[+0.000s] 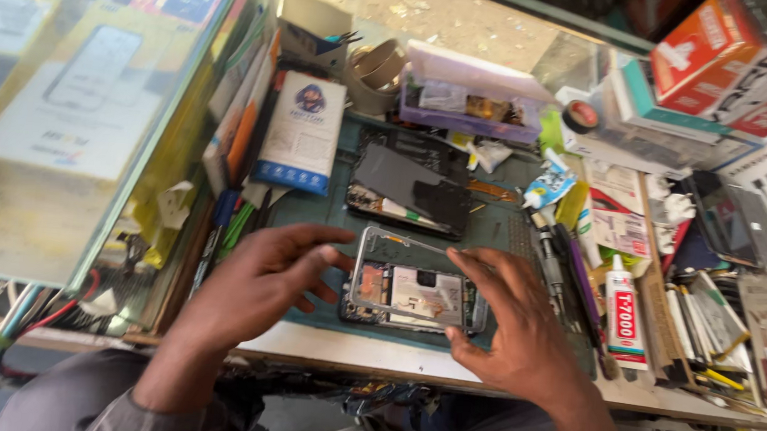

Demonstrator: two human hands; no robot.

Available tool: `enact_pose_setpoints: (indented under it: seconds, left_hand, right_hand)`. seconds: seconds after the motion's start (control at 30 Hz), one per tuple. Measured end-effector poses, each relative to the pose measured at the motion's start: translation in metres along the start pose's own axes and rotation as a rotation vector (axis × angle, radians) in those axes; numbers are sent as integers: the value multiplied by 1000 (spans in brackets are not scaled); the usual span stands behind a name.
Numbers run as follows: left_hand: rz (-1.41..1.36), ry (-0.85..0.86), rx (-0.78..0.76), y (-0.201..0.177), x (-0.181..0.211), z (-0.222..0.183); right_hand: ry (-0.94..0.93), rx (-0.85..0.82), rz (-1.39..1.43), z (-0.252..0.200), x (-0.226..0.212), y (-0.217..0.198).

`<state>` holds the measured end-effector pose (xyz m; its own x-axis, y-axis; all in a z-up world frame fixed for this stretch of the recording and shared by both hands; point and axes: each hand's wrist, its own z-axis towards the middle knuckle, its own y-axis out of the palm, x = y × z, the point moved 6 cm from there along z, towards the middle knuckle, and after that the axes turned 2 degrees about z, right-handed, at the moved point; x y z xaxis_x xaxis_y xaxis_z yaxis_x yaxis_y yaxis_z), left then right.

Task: The person disassembles a smartphone, removes the screen and internal components, and then reassembles the device by placing the back cover and frame back onto the chassis. They use a screwdriver to manipulate screws and handle various small parts during the process.

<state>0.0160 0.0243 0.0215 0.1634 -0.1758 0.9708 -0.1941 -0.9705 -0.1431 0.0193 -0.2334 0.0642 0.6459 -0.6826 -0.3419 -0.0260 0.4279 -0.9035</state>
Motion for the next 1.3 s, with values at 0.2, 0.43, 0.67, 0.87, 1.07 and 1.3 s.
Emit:
enact_pose_setpoints:
  seconds: [0.2, 0.43, 0.67, 0.87, 1.07, 1.3]
  left_hand:
    - [213, -65, -7, 12, 8, -2]
    - [169, 121, -48, 15, 30, -12]
    - [456, 349, -47, 19, 41, -14]
    - [624, 439, -6, 27, 37, -15]
    - [676, 357, -14, 32, 36, -11]
    - [713, 433, -10, 35, 43, -10]
  right_hand:
    - [-44, -52, -10, -1, 9, 11]
    - [-119, -26, 39, 1, 5, 2]
    - [-86, -7, 26, -1, 11, -1]
    - [-95, -38, 44, -9, 21, 8]
    - [-110, -60, 48, -7, 22, 10]
    - [-173, 1, 165, 6, 5, 11]
